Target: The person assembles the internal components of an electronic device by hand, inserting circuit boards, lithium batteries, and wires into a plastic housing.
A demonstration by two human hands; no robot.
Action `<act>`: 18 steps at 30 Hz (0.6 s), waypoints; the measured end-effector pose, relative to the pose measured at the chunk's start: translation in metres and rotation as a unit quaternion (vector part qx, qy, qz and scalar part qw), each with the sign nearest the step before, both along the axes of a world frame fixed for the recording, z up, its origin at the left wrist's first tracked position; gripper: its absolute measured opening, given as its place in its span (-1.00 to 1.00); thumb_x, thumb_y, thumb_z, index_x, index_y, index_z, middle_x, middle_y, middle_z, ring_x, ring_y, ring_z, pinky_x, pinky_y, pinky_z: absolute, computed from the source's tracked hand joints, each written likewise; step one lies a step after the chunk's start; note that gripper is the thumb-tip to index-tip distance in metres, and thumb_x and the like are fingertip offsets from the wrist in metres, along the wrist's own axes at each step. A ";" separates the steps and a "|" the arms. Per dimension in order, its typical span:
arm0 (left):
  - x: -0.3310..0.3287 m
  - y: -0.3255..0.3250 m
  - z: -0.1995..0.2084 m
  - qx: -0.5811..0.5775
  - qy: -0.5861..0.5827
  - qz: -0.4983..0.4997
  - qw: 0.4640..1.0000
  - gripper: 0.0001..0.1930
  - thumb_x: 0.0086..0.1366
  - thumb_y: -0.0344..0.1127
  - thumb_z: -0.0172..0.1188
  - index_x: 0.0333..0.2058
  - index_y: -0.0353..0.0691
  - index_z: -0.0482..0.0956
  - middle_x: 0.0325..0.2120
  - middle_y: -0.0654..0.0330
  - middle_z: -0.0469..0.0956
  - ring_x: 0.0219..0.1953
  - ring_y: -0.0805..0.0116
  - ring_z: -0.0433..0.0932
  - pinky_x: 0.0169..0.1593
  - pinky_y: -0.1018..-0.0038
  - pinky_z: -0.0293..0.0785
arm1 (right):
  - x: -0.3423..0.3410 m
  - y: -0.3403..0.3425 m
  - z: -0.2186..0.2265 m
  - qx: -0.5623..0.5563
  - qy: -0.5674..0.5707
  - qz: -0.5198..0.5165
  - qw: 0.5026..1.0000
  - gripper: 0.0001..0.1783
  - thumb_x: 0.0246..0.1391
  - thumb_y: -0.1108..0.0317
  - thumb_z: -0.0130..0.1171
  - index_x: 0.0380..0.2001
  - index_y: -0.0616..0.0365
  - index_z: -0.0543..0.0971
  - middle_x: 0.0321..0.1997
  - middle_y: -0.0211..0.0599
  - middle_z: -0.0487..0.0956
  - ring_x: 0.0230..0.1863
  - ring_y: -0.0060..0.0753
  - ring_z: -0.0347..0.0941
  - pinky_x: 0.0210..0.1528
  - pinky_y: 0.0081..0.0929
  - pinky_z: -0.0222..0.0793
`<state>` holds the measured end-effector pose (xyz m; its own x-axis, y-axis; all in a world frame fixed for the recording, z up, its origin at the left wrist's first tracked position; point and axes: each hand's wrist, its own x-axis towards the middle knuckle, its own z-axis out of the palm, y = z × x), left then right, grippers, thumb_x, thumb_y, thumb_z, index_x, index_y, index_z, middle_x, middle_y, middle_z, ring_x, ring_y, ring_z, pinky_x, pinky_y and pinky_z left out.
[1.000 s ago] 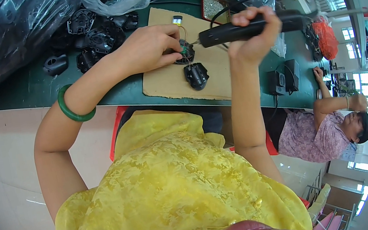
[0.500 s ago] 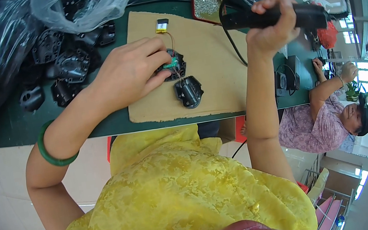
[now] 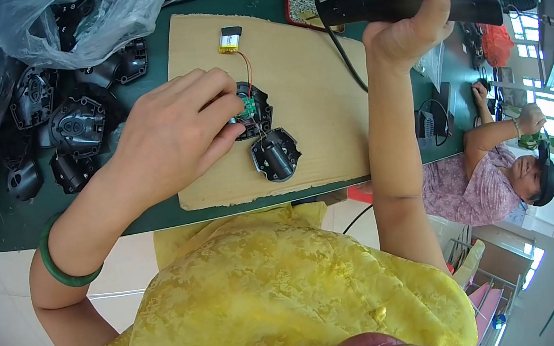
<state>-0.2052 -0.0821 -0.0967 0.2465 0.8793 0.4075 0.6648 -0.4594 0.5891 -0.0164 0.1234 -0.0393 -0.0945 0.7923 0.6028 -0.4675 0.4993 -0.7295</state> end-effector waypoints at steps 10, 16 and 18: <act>0.001 -0.001 0.004 0.018 -0.014 0.012 1.000 -0.77 0.09 -0.40 0.41 -0.30 -0.24 0.56 -0.26 0.19 0.52 -0.27 0.17 0.57 -0.24 0.37 0.51 | 0.010 -0.006 0.008 -0.004 0.015 -0.017 1.000 -0.83 0.12 0.34 0.18 -0.37 0.21 0.45 -0.59 -0.23 0.50 -0.65 -0.39 0.40 -0.50 -0.42 0.47; 0.010 0.019 0.017 0.025 -0.112 0.082 0.990 -0.73 0.18 -0.39 0.38 -0.14 -0.27 0.62 -0.20 0.17 0.57 -0.28 0.29 0.61 -0.23 0.45 0.53 | 0.025 -0.026 0.027 -0.034 0.060 0.029 0.997 -0.75 0.16 0.12 0.10 -0.34 0.08 0.45 -0.52 -0.28 0.49 -0.56 -0.43 0.37 -0.41 -0.38 0.36; 0.021 0.035 0.024 -0.086 -0.212 0.072 0.971 -0.63 0.26 -0.39 0.34 0.04 -0.27 0.61 -0.15 0.20 0.62 -0.26 0.48 0.62 -0.17 0.54 0.55 | 0.030 -0.034 0.036 -0.044 0.074 0.030 0.996 -0.73 0.16 0.09 0.10 -0.33 0.07 0.45 -0.52 -0.28 0.49 -0.56 -0.43 0.36 -0.41 -0.38 0.34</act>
<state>-0.1844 -0.0471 -0.0726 -0.0425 0.9560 0.2901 0.3968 -0.2504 0.8831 0.0139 0.0895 -0.0035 -0.0591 0.8385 0.5417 -0.6002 0.4038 -0.6905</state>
